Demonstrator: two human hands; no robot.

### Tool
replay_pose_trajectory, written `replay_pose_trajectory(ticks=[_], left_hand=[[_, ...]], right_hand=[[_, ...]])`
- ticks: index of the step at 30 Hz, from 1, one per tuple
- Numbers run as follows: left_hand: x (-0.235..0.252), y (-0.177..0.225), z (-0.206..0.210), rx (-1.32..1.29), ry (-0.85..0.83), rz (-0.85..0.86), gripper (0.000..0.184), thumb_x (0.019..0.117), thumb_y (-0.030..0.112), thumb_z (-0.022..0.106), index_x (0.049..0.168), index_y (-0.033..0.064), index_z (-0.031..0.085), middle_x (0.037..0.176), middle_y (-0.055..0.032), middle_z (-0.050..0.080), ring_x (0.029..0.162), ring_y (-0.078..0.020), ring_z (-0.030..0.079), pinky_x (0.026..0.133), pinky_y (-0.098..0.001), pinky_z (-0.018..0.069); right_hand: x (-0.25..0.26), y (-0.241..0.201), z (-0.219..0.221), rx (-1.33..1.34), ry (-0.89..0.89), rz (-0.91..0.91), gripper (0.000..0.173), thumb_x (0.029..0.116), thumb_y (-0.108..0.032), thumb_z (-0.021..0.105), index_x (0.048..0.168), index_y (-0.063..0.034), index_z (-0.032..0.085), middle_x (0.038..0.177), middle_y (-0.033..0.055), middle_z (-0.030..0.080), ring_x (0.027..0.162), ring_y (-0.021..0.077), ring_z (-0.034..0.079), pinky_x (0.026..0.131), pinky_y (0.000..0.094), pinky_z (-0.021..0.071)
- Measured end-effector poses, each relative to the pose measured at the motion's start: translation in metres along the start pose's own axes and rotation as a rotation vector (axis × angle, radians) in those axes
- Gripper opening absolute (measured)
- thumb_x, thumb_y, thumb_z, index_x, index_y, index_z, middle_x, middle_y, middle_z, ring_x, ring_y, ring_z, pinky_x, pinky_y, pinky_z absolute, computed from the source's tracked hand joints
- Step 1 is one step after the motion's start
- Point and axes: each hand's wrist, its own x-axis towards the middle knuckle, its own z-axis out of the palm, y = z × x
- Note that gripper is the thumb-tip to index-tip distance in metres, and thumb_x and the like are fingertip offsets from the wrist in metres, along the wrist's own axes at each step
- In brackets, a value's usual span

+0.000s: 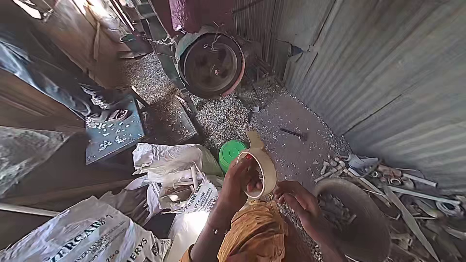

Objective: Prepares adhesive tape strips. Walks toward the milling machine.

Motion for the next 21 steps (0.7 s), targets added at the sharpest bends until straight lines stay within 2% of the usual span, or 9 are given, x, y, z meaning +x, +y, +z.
replay_pose_trajectory(ticks=[2, 5, 7, 9, 12, 15, 16, 19, 21], left_hand=[[-0.007, -0.017, 0.002, 0.06, -0.121, 0.027, 0.028, 0.1035, 0.019, 0.045, 0.088, 0.0194, 0.069, 0.058, 0.0085, 0.058, 0.047, -0.0001, 0.056, 0.05, -0.0172, 0.053], [-0.01, -0.037, 0.004, 0.179, -0.293, 0.078, 0.014, 0.1008, 0.035, 0.061, 0.097, 0.0262, 0.072, 0.065, 0.0133, 0.06, 0.053, 0.004, 0.057, 0.053, -0.0137, 0.0508], [-0.01, -0.048, 0.004, 0.308, -0.386, 0.162, 0.016, 0.1025, 0.034, 0.059, 0.108, 0.0252, 0.072, 0.077, 0.0145, 0.065, 0.059, 0.0064, 0.057, 0.054, -0.0119, 0.0496], [-0.011, -0.057, 0.007, 0.513, -0.423, 0.281, 0.016, 0.1045, 0.023, 0.055, 0.113, 0.0216, 0.068, 0.092, 0.0163, 0.068, 0.066, 0.0089, 0.058, 0.056, -0.0104, 0.0502], [-0.015, -0.07, 0.015, 0.676, -0.406, 0.346, 0.017, 0.1055, 0.027, 0.053, 0.114, 0.0202, 0.067, 0.103, 0.019, 0.068, 0.084, 0.0108, 0.062, 0.073, -0.011, 0.0546], [-0.02, -0.081, 0.02, 0.731, -0.39, 0.348, 0.039, 0.1032, 0.039, 0.056, 0.124, 0.0075, 0.066, 0.121, 0.0082, 0.068, 0.111, 0.0032, 0.061, 0.097, -0.0203, 0.0523], [-0.022, -0.081, 0.024, 0.742, -0.393, 0.348, 0.047, 0.1021, 0.04, 0.058, 0.131, 0.0027, 0.062, 0.125, 0.0048, 0.066, 0.115, 0.0014, 0.06, 0.102, -0.022, 0.0504], [-0.026, -0.076, 0.035, 0.747, -0.429, 0.335, 0.068, 0.1005, 0.045, 0.06, 0.143, -0.0063, 0.048, 0.129, -0.0024, 0.061, 0.118, -0.0034, 0.057, 0.103, -0.0235, 0.0496], [-0.029, -0.075, 0.038, 0.657, -0.478, 0.292, 0.063, 0.1021, 0.039, 0.06, 0.147, -0.0035, 0.044, 0.133, -0.002, 0.06, 0.118, -0.0052, 0.059, 0.102, -0.0253, 0.0513]], right_hand=[[0.002, -0.03, 0.002, 0.125, -0.033, -0.072, 0.037, 0.1045, -0.044, 0.054, 0.129, -0.0185, 0.065, 0.115, -0.0074, 0.073, 0.101, 0.0045, 0.07, 0.088, 0.0239, 0.0595], [-0.002, -0.049, 0.0, 0.246, -0.031, -0.139, 0.045, 0.1025, -0.052, 0.052, 0.131, -0.0197, 0.063, 0.122, -0.0102, 0.07, 0.109, 0.001, 0.066, 0.092, 0.0216, 0.0567], [-0.007, -0.052, -0.007, 0.246, 0.002, -0.181, 0.044, 0.1021, -0.053, 0.052, 0.13, -0.0223, 0.065, 0.121, -0.0124, 0.07, 0.111, -0.0008, 0.066, 0.095, 0.0206, 0.0557], [-0.012, -0.054, -0.015, 0.21, 0.028, -0.217, 0.035, 0.1025, -0.048, 0.055, 0.126, -0.0256, 0.068, 0.117, -0.0155, 0.072, 0.11, -0.0026, 0.066, 0.096, 0.0197, 0.0553], [-0.02, -0.057, -0.025, 0.25, 0.024, -0.185, 0.026, 0.1007, -0.041, 0.063, 0.118, -0.023, 0.071, 0.106, -0.0126, 0.073, 0.097, -0.0023, 0.068, 0.086, 0.0181, 0.0578], [-0.031, -0.057, -0.032, 0.406, -0.012, -0.143, 0.024, 0.1005, -0.035, 0.065, 0.117, -0.0179, 0.07, 0.097, -0.0065, 0.074, 0.085, 0.0007, 0.07, 0.076, 0.0183, 0.0594], [-0.033, -0.057, -0.034, 0.466, -0.022, -0.136, 0.024, 0.1006, -0.033, 0.065, 0.117, -0.0164, 0.07, 0.097, -0.0052, 0.074, 0.083, 0.0012, 0.07, 0.074, 0.0181, 0.0596], [-0.035, -0.058, -0.038, 0.656, -0.048, -0.13, 0.026, 0.102, -0.031, 0.064, 0.12, -0.013, 0.069, 0.094, -0.0025, 0.074, 0.078, 0.0031, 0.069, 0.07, 0.0189, 0.0588], [-0.035, -0.059, -0.042, 0.801, -0.054, -0.109, 0.027, 0.1032, -0.032, 0.061, 0.119, -0.0107, 0.069, 0.087, -0.0019, 0.074, 0.076, 0.0048, 0.07, 0.071, 0.0212, 0.0588]])
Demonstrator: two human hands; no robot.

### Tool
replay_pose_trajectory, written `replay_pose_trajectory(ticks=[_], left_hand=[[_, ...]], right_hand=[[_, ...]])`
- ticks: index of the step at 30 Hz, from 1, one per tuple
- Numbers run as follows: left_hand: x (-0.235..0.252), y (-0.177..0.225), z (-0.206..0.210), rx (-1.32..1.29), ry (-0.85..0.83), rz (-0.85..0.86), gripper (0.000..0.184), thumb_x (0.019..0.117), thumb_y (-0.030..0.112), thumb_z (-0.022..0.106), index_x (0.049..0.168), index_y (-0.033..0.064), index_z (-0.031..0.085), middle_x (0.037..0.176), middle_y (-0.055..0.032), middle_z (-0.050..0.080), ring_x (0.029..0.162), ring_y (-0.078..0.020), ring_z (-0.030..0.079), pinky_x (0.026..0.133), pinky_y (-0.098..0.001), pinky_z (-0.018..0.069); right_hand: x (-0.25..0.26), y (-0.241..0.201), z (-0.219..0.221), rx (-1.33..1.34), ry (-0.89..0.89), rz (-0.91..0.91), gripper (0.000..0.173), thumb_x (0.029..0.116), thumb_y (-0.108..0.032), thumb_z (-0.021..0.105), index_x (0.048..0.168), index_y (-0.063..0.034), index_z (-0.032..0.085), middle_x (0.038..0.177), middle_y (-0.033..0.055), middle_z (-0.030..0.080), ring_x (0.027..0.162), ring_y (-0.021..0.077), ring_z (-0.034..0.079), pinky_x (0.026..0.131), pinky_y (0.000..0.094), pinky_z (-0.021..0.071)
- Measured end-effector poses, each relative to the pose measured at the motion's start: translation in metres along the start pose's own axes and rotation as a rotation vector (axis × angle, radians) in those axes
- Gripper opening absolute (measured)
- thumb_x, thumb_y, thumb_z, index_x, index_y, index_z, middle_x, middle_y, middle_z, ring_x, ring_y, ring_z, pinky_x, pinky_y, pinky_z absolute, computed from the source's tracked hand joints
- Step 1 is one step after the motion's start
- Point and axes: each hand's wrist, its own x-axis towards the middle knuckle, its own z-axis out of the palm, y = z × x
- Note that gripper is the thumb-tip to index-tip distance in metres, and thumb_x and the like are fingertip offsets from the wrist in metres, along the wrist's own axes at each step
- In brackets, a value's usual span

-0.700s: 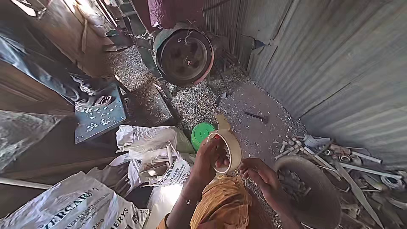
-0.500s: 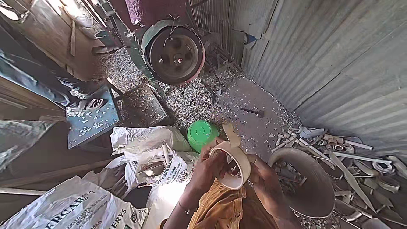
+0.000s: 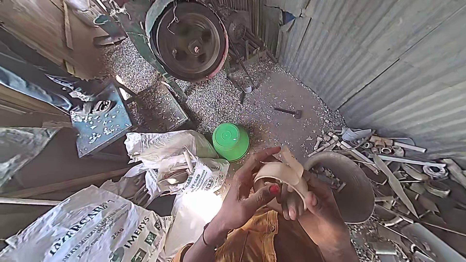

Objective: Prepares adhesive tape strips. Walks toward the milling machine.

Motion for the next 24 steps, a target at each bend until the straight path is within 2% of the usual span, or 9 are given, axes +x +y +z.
replay_pose_trajectory(ticks=[3, 8, 15, 24], left_hand=[[-0.003, 0.003, 0.005, -0.105, -0.029, -0.036, 0.053, 0.1043, 0.033, 0.057, 0.145, -0.0001, 0.048, 0.135, -0.0017, 0.061, 0.111, -0.0065, 0.064, 0.095, -0.0275, 0.0568], [-0.004, 0.012, 0.011, -0.041, 0.018, -0.07, 0.049, 0.1075, 0.027, 0.051, 0.142, -0.007, 0.05, 0.129, -0.0031, 0.066, 0.108, -0.0046, 0.066, 0.093, -0.0249, 0.0575], [-0.014, 0.016, 0.013, -0.071, 0.088, -0.113, 0.05, 0.1056, 0.025, 0.056, 0.142, -0.009, 0.051, 0.129, -0.0043, 0.069, 0.106, -0.0054, 0.069, 0.092, -0.0249, 0.0598], [-0.017, 0.008, 0.012, -0.171, 0.118, -0.136, 0.051, 0.1034, 0.026, 0.06, 0.141, -0.007, 0.053, 0.128, -0.004, 0.07, 0.095, -0.009, 0.074, 0.082, -0.0276, 0.0644]], right_hand=[[-0.002, -0.005, 0.0, 0.185, 0.033, 0.033, 0.029, 0.1031, -0.031, 0.06, 0.117, -0.0079, 0.07, 0.082, -0.0005, 0.074, 0.073, 0.0064, 0.071, 0.069, 0.0217, 0.059], [-0.005, -0.008, -0.001, 0.324, 0.024, 0.062, 0.029, 0.1031, -0.029, 0.06, 0.118, -0.0057, 0.069, 0.083, 0.002, 0.074, 0.075, 0.0106, 0.074, 0.07, 0.0253, 0.0617], [-0.008, -0.005, 0.0, 0.37, 0.031, 0.134, 0.034, 0.1046, -0.034, 0.057, 0.12, -0.0066, 0.068, 0.08, 0.0, 0.073, 0.074, 0.0107, 0.074, 0.07, 0.027, 0.0626], [-0.01, -0.006, 0.0, 0.366, 0.056, 0.173, 0.036, 0.1062, -0.038, 0.052, 0.119, -0.0083, 0.067, 0.079, 0.0004, 0.072, 0.074, 0.0123, 0.074, 0.069, 0.0292, 0.0629]])
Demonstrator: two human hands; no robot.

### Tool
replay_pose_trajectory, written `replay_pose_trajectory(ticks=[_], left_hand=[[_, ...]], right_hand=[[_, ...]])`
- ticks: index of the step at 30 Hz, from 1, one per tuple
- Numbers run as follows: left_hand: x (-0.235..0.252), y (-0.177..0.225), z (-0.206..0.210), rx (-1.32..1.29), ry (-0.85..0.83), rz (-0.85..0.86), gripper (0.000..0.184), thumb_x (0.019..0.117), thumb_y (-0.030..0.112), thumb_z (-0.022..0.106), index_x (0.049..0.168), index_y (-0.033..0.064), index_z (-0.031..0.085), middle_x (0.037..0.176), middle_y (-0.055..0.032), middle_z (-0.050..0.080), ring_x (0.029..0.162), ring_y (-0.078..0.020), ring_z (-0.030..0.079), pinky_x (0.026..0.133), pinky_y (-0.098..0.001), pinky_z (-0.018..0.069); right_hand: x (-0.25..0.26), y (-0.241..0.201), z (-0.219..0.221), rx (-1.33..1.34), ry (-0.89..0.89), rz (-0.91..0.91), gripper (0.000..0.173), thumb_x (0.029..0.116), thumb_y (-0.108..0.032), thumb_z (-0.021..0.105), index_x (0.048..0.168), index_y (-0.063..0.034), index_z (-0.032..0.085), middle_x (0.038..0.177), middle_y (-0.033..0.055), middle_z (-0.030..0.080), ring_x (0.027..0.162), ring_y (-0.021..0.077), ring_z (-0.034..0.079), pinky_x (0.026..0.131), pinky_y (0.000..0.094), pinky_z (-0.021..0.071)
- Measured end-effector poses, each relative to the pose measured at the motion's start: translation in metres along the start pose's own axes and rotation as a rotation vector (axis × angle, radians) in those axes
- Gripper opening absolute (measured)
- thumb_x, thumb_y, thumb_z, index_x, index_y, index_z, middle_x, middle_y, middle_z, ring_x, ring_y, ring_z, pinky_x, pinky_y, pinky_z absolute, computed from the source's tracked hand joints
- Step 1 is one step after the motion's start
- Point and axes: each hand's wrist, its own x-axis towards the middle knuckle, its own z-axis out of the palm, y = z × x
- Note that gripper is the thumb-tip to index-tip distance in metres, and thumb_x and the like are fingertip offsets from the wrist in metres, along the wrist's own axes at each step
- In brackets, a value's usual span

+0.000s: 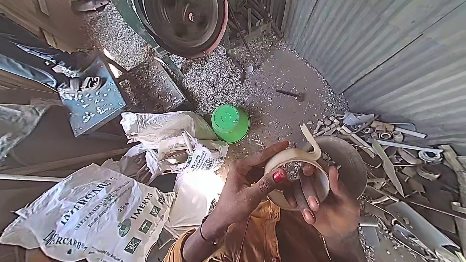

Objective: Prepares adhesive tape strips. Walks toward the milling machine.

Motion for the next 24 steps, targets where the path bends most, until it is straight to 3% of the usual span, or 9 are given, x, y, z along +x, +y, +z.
replay_pose_trajectory(ticks=[15, 17, 20, 22, 24], left_hand=[[0.008, -0.011, 0.006, -0.051, -0.086, -0.063, 0.046, 0.1061, 0.029, 0.054, 0.141, -0.0012, 0.057, 0.125, -0.0025, 0.071, 0.088, -0.0097, 0.075, 0.077, -0.0276, 0.0652], [0.008, -0.01, 0.008, 0.025, -0.097, -0.032, 0.045, 0.1071, 0.029, 0.052, 0.14, -0.0012, 0.057, 0.125, -0.0008, 0.071, 0.093, -0.0073, 0.073, 0.082, -0.0267, 0.0635], [0.007, -0.009, 0.011, 0.256, -0.105, 0.051, 0.053, 0.1066, 0.04, 0.051, 0.137, -0.0026, 0.058, 0.13, -0.0014, 0.067, 0.114, -0.0042, 0.065, 0.097, -0.0247, 0.0565], [0.006, -0.01, 0.012, 0.37, -0.089, 0.11, 0.054, 0.1051, 0.045, 0.053, 0.133, -0.0006, 0.062, 0.133, -0.0035, 0.065, 0.123, -0.0052, 0.06, 0.106, -0.0266, 0.0508], [0.005, -0.012, 0.013, 0.409, -0.074, 0.139, 0.055, 0.1032, 0.047, 0.056, 0.127, -0.0016, 0.065, 0.132, -0.0093, 0.066, 0.126, -0.0113, 0.06, 0.108, -0.0309, 0.0502]], right_hand=[[-0.013, -0.005, -0.003, -0.003, 0.043, -0.069, 0.035, 0.1071, -0.036, 0.051, 0.113, -0.008, 0.071, 0.075, 0.0003, 0.072, 0.073, 0.0127, 0.075, 0.073, 0.0319, 0.0638], [-0.015, -0.005, -0.005, -0.034, 0.049, -0.082, 0.033, 0.1062, -0.036, 0.053, 0.111, -0.0091, 0.071, 0.074, -0.0006, 0.072, 0.072, 0.0115, 0.073, 0.073, 0.0306, 0.0624], [-0.017, -0.006, -0.008, -0.16, 0.024, -0.119, 0.028, 0.1066, -0.032, 0.054, 0.111, -0.0104, 0.071, 0.083, -0.0011, 0.074, 0.073, 0.0074, 0.072, 0.068, 0.0236, 0.0606], [-0.02, -0.004, -0.011, -0.372, 0.028, -0.155, 0.025, 0.1072, -0.032, 0.054, 0.112, -0.013, 0.07, 0.09, -0.0045, 0.073, 0.075, 0.0023, 0.069, 0.066, 0.0188, 0.0582], [-0.023, -0.001, -0.013, -0.694, 0.057, -0.222, 0.023, 0.107, -0.032, 0.054, 0.11, -0.0144, 0.069, 0.094, -0.0093, 0.07, 0.083, -0.0041, 0.066, 0.073, 0.0142, 0.0555]])
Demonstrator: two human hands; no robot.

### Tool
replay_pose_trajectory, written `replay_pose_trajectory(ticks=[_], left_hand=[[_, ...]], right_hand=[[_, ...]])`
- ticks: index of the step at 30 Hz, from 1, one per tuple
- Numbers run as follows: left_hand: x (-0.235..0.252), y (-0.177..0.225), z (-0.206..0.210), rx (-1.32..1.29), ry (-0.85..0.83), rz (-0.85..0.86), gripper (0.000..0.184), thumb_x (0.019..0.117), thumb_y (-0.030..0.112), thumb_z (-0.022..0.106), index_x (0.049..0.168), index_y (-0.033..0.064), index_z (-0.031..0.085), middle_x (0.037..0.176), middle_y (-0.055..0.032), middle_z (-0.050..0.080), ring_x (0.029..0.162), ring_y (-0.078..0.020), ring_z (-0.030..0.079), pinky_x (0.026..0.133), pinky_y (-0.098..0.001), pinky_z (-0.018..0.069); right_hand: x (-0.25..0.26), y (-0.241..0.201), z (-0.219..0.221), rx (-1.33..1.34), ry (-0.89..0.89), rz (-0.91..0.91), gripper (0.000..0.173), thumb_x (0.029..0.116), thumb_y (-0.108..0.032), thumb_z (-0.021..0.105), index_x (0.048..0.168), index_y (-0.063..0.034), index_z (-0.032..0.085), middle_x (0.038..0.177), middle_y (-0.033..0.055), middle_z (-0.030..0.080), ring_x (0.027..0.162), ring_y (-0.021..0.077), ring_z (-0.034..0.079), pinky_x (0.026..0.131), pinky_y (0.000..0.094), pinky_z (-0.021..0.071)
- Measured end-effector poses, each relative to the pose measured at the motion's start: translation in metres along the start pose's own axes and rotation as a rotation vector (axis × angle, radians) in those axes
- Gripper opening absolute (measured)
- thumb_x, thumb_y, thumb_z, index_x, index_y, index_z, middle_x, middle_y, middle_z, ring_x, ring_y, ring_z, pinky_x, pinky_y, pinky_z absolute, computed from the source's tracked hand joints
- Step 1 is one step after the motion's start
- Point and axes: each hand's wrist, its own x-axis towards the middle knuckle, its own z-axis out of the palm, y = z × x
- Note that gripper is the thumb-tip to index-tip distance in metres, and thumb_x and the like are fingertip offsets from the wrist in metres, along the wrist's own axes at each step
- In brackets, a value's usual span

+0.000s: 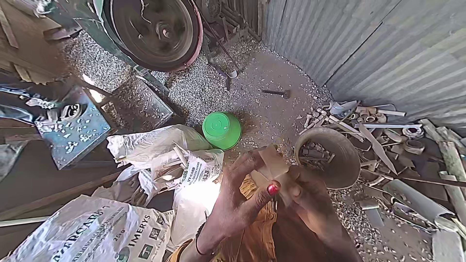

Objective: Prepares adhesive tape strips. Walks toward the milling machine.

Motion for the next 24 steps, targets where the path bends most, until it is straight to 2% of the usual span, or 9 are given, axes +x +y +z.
replay_pose_trajectory(ticks=[2, 4, 6, 8, 11, 13, 15, 18, 24], left_hand=[[0.001, -0.001, 0.001, 0.002, -0.001, 0.018, 0.053, 0.103, 0.045, 0.057, 0.123, -0.0029, 0.067, 0.129, -0.0128, 0.069, 0.127, -0.0183, 0.061, 0.111, -0.0362, 0.0492], [0.003, -0.001, 0.002, 0.042, -0.009, 0.036, 0.043, 0.1052, 0.037, 0.056, 0.117, -0.0024, 0.071, 0.124, -0.0119, 0.072, 0.13, -0.0225, 0.06, 0.115, -0.0391, 0.0448], [0.003, -0.003, 0.003, 0.101, 0.003, 0.063, 0.037, 0.1065, 0.029, 0.054, 0.113, -0.0024, 0.072, 0.12, -0.0117, 0.074, 0.128, -0.0224, 0.063, 0.114, -0.0384, 0.0468], [0.003, -0.004, 0.003, 0.095, 0.008, 0.057, 0.042, 0.106, 0.031, 0.055, 0.12, -0.0062, 0.069, 0.126, -0.0138, 0.072, 0.127, -0.0195, 0.063, 0.112, -0.0359, 0.0494], [0.004, -0.005, -0.002, -0.004, -0.028, 0.016, 0.06, 0.101, 0.041, 0.062, 0.134, -0.0089, 0.06, 0.137, -0.0141, 0.065, 0.13, -0.0161, 0.06, 0.111, -0.0325, 0.0501], [0.005, -0.006, -0.004, -0.042, -0.037, 0.034, 0.058, 0.0993, 0.039, 0.066, 0.133, -0.008, 0.061, 0.137, -0.0138, 0.065, 0.132, -0.0173, 0.059, 0.112, -0.0326, 0.0491], [0.006, -0.008, -0.002, -0.061, -0.006, 0.048, 0.046, 0.0994, 0.033, 0.067, 0.127, -0.0037, 0.067, 0.134, -0.0129, 0.068, 0.13, -0.0186, 0.061, 0.111, -0.0332, 0.0504], [0.007, -0.009, 0.0, -0.066, 0.028, 0.053, 0.037, 0.1025, 0.024, 0.062, 0.126, -0.0043, 0.065, 0.128, -0.0112, 0.071, 0.126, -0.0193, 0.064, 0.11, -0.0343, 0.0521], [0.011, -0.007, 0.0, -0.006, 0.017, 0.083, 0.041, 0.103, 0.028, 0.061, 0.125, -0.0059, 0.065, 0.129, -0.0115, 0.07, 0.125, -0.0154, 0.064, 0.108, -0.0313, 0.0525]], right_hand=[[-0.001, 0.001, 0.005, -0.413, 0.006, -0.104, 0.025, 0.1076, -0.032, 0.053, 0.103, -0.0105, 0.064, 0.089, -0.0076, 0.068, 0.086, -0.0074, 0.064, 0.078, 0.0107, 0.0541], [-0.003, 0.005, 0.008, -0.763, -0.015, -0.212, 0.022, 0.1069, -0.027, 0.055, 0.102, -0.0072, 0.064, 0.088, -0.0001, 0.068, 0.089, -0.0006, 0.064, 0.087, 0.0142, 0.0501], [-0.006, 0.01, 0.01, -0.909, -0.029, -0.27, 0.02, 0.1056, -0.024, 0.056, 0.1, -0.0073, 0.066, 0.085, 0.0027, 0.069, 0.087, 0.0059, 0.064, 0.089, 0.0194, 0.0475], [-0.007, 0.012, 0.012, -0.915, -0.002, -0.279, 0.018, 0.1057, -0.023, 0.056, 0.102, -0.0076, 0.064, 0.085, 0.0027, 0.066, 0.086, 0.0055, 0.062, 0.089, 0.0184, 0.0467], [-0.005, 0.009, 0.013, -0.843, 0.055, -0.279, 0.015, 0.1065, -0.021, 0.054, 0.106, -0.0083, 0.062, 0.089, 0.0003, 0.066, 0.089, -0.0007, 0.062, 0.09, 0.0139, 0.0467], [-0.003, 0.006, 0.011, -0.808, 0.076, -0.267, 0.018, 0.1072, -0.023, 0.053, 0.106, -0.0076, 0.063, 0.091, -0.0004, 0.068, 0.092, -0.0028, 0.063, 0.09, 0.0128, 0.048], [-0.001, 0.005, 0.008, -0.792, 0.079, -0.262, 0.023, 0.108, -0.026, 0.052, 0.104, -0.0059, 0.063, 0.091, -0.0001, 0.068, 0.091, -0.0038, 0.063, 0.087, 0.0116, 0.0494], [0.0, 0.006, 0.007, -0.788, 0.079, -0.25, 0.028, 0.1085, -0.028, 0.051, 0.102, -0.0036, 0.063, 0.087, 0.0015, 0.066, 0.086, -0.0043, 0.062, 0.082, 0.01, 0.0489], [0.004, 0.004, 0.007, -0.774, 0.106, -0.272, 0.031, 0.1086, -0.03, 0.051, 0.102, -0.0026, 0.064, 0.089, 0.0004, 0.067, 0.087, -0.0076, 0.061, 0.081, 0.0072, 0.0489]])
